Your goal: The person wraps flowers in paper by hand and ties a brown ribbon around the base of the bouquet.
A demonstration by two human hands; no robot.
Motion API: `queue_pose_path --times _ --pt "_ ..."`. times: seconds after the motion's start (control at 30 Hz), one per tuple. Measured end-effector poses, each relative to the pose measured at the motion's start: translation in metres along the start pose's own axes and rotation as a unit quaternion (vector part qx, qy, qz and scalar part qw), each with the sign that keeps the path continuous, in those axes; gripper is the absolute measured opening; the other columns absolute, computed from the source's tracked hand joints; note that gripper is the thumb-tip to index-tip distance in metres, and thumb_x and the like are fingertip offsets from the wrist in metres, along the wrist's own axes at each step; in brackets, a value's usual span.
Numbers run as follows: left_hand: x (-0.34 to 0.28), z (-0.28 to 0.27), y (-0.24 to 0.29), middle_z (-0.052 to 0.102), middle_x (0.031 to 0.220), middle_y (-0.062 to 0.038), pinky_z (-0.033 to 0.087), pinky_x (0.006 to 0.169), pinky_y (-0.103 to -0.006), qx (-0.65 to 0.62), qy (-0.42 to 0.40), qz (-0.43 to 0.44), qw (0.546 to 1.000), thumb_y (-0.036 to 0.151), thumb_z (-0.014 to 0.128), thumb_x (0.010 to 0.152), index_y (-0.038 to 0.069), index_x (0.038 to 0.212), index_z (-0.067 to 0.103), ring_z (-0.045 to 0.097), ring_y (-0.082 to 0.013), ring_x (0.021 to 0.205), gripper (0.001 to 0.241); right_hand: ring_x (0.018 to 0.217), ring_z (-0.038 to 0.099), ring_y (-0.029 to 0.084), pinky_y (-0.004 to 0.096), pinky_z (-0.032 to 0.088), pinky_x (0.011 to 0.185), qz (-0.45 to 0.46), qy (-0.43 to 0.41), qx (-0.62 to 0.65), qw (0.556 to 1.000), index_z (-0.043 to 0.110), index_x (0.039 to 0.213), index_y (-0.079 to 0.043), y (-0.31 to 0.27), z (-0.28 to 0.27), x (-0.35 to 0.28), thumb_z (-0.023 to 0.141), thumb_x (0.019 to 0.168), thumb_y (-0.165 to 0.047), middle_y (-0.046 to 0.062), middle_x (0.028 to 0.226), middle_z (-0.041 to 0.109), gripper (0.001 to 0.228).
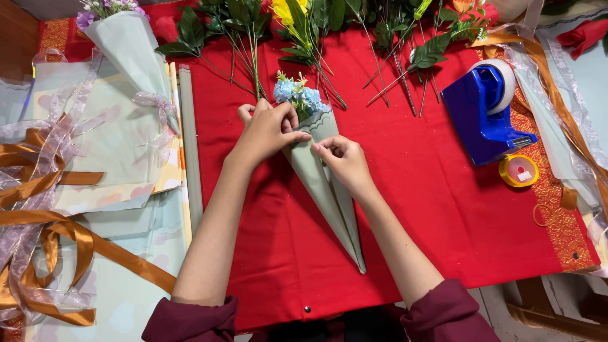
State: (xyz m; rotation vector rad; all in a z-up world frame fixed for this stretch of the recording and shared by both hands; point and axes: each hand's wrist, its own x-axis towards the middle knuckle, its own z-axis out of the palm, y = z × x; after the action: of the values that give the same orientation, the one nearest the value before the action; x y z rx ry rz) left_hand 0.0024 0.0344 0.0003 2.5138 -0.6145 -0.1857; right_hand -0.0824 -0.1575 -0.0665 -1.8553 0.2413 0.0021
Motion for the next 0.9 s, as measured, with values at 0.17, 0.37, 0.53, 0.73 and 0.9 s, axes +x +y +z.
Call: queue_pose_path --times 0.17,0.37,0.53,0.73,0.9 --pt "-0.004 -0.006 0.005 0.069 0.072 0.008 0.021 0.103 -0.0511 -0.016 0.011 0.002 1.0 0.052 0.08 0.083 0.025 0.097 0.06 0.051 -0.0192 0.098 0.036 0.068 0.056 0.005 0.023 0.048 0.064 -0.006 0.02 0.027 0.999 0.079 0.094 -0.014 0.017 0.008 0.0 0.077 0.091 -0.029 -0.003 0.074 0.061 0.015" --pt "-0.018 0.001 0.01 0.072 0.086 0.011 0.022 0.102 -0.0517 -0.032 0.096 -0.003 0.995 0.048 0.069 0.096 0.028 0.116 0.051 0.052 -0.0185 0.101 0.033 0.071 0.058 0.006 0.024 0.05 0.065 0.0 0.035 0.042 0.998 0.078 0.095 -0.011 0.008 0.009 -0.002 0.076 0.093 -0.03 -0.001 0.074 0.063 0.019" --pt "-0.061 0.025 0.021 0.054 0.113 0.006 0.03 0.099 -0.0491 0.042 0.216 -0.001 0.975 0.048 0.064 0.1 0.025 0.125 0.053 0.046 -0.0199 0.105 0.035 0.071 0.058 0.005 0.023 0.05 0.064 0.003 0.04 0.05 0.998 0.079 0.094 -0.012 0.013 0.01 0.003 0.077 0.093 -0.031 -0.002 0.072 0.065 0.019" --pt "-0.169 0.099 0.093 0.057 0.096 0.004 0.037 0.09 -0.0413 0.078 0.237 0.088 0.964 0.04 0.067 0.099 0.025 0.107 0.068 0.052 -0.0188 0.094 0.017 0.068 0.057 0.004 0.023 0.049 0.061 -0.01 0.048 0.051 0.998 0.08 0.092 -0.014 0.027 0.013 0.008 0.079 0.092 -0.032 -0.003 0.069 0.066 0.017" --pt "-0.223 0.155 0.141 0.06 0.099 -0.003 0.039 0.081 -0.039 0.018 0.237 0.015 0.971 0.049 0.082 0.086 0.011 0.106 0.059 0.052 -0.0219 0.086 0.048 0.07 0.05 0.0 0.019 0.041 0.063 -0.034 0.026 0.092 0.995 0.074 0.091 -0.01 0.002 0.007 -0.004 0.074 0.095 -0.03 -0.009 0.076 0.062 0.02"
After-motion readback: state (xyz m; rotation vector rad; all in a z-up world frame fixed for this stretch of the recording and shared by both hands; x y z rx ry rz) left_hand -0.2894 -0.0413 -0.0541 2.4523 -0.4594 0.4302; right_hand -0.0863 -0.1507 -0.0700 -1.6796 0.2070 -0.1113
